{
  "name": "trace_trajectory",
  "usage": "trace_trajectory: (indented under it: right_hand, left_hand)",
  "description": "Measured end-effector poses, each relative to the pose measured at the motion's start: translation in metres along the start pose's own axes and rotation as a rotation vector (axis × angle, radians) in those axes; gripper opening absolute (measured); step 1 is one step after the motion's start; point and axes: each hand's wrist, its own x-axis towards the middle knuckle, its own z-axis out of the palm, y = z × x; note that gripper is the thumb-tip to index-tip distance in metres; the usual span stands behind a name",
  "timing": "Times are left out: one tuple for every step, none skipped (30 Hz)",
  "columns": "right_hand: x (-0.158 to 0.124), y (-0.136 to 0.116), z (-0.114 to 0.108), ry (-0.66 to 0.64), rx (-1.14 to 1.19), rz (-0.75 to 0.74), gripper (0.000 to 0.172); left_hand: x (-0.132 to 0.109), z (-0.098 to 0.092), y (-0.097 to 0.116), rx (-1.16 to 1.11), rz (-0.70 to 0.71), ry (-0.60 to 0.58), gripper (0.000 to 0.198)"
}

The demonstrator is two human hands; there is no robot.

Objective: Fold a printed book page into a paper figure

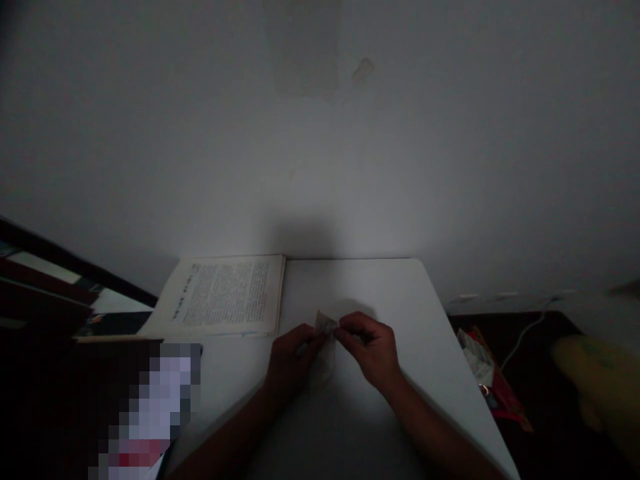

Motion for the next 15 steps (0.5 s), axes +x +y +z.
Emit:
trace_trajectory:
  right_hand:
    - [0.0003, 0.0004, 0.0000, -0.005, 0.025, 0.010, 0.013]
    - [0.0007, 0.0008, -0.0001, -0.011, 0.048, 0.020, 0.013]
    - [0.0010, 0.0011, -0.0001, -0.020, 0.067, 0.035, 0.014]
    - [0.0013, 0.0012, -0.0002, -0.030, 0.084, 0.052, 0.015]
    - [0.0016, 0.0012, -0.0004, -0.038, 0.099, 0.064, 0.016]
    - [0.0017, 0.0011, -0.0006, -0.043, 0.110, 0.071, 0.016]
    - [0.0019, 0.0009, -0.0009, -0.047, 0.118, 0.073, 0.017]
    - [0.0019, 0.0007, -0.0012, -0.049, 0.121, 0.067, 0.017]
    - [0.0018, 0.0007, -0.0015, -0.051, 0.124, 0.057, 0.018]
    - [0.0017, 0.0008, -0.0018, -0.053, 0.128, 0.046, 0.018]
    - [0.0016, 0.0011, -0.0019, -0.055, 0.134, 0.040, 0.018]
    - [0.0015, 0.0015, -0.0019, -0.056, 0.143, 0.044, 0.018]
    - [0.0014, 0.0021, -0.0017, -0.052, 0.153, 0.062, 0.017]
    - [0.0014, 0.0027, -0.0015, -0.047, 0.162, 0.095, 0.016]
    - [0.0014, 0.0032, -0.0012, -0.045, 0.170, 0.136, 0.016]
  left_hand:
    - [-0.0004, 0.0003, -0.0003, 0.018, 0.034, 0.000, 0.027]
    - [-0.0006, 0.0007, -0.0006, 0.031, 0.059, 0.001, 0.026]
    - [-0.0007, 0.0010, -0.0008, 0.040, 0.078, 0.003, 0.026]
    - [-0.0007, 0.0013, -0.0009, 0.045, 0.091, 0.001, 0.025]
    - [-0.0006, 0.0015, -0.0007, 0.048, 0.098, -0.001, 0.025]
    - [-0.0004, 0.0017, -0.0003, 0.049, 0.095, -0.005, 0.025]
    - [-0.0001, 0.0017, 0.0002, 0.049, 0.084, -0.012, 0.026]
    - [0.0003, 0.0018, 0.0007, 0.048, 0.066, -0.018, 0.027]
    - [0.0007, 0.0018, 0.0012, 0.042, 0.042, -0.024, 0.028]
    - [0.0011, 0.0018, 0.0014, 0.031, 0.012, -0.032, 0.030]
    - [0.0015, 0.0019, 0.0014, 0.014, -0.021, -0.040, 0.033]
    - [0.0019, 0.0020, 0.0012, -0.008, -0.055, -0.051, 0.035]
    - [0.0022, 0.0020, 0.0008, -0.035, -0.090, -0.062, 0.036]
    - [0.0024, 0.0021, 0.0003, -0.068, -0.124, -0.075, 0.037]
    - [0.0026, 0.0020, -0.0001, -0.101, -0.155, -0.087, 0.036]
